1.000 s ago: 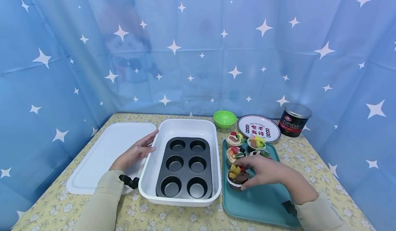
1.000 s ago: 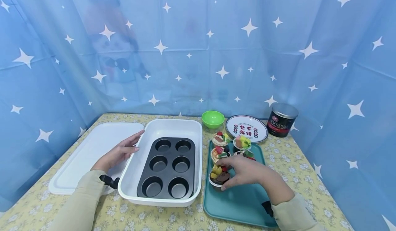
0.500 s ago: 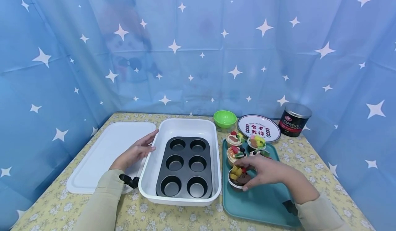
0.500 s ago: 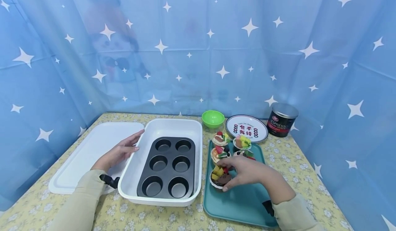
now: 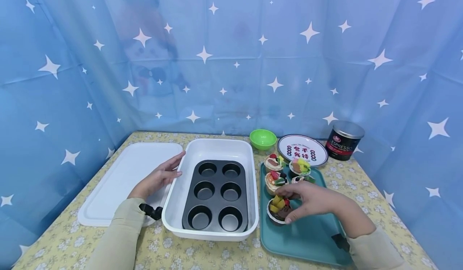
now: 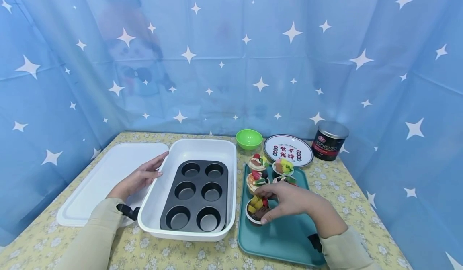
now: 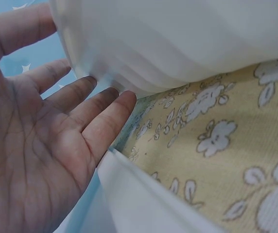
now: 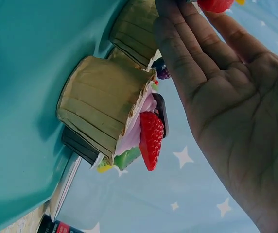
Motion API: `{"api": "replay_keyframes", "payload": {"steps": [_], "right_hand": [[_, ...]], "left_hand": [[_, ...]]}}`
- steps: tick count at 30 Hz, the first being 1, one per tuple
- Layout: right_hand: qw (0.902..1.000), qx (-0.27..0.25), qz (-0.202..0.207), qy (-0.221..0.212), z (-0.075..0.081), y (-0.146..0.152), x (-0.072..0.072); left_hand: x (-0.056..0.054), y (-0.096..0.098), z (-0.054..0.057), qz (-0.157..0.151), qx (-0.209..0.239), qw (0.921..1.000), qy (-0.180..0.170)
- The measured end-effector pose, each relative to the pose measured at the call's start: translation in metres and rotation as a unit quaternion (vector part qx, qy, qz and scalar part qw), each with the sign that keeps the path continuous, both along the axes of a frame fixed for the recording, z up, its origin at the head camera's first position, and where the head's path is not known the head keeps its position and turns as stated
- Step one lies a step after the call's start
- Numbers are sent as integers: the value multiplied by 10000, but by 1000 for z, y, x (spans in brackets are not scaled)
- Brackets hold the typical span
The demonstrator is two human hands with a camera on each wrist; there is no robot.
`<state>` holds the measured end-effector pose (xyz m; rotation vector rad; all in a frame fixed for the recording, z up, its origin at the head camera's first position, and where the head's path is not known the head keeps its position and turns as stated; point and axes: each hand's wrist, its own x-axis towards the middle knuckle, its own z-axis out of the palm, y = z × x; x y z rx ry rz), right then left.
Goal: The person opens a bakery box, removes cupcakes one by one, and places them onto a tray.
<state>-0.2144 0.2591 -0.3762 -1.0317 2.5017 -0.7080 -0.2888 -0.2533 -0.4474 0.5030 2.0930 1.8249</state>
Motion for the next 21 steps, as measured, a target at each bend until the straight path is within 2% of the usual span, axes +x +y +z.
{"api": "replay_keyframes", "payload": {"steps": [9, 12, 14, 17, 21], "right_hand": [[10000, 7, -30, -75, 1, 1, 0], [9997, -158, -35, -195, 3, 0, 0], [9994, -340, 31, -108, 4, -1, -1], [9968, -665, 196, 386, 6, -2, -5], [9832, -942, 280, 1538, 10, -6, -13]], "left_hand": [[-3, 1, -2, -45, 71, 10000, 44], [-5, 0, -4, -12, 110, 9999, -11], [-5, 0, -4, 6, 116, 9999, -31], [-5, -1, -3, 116, 61, 9999, -79], [-4, -3, 2, 406, -436, 9982, -60]]}}
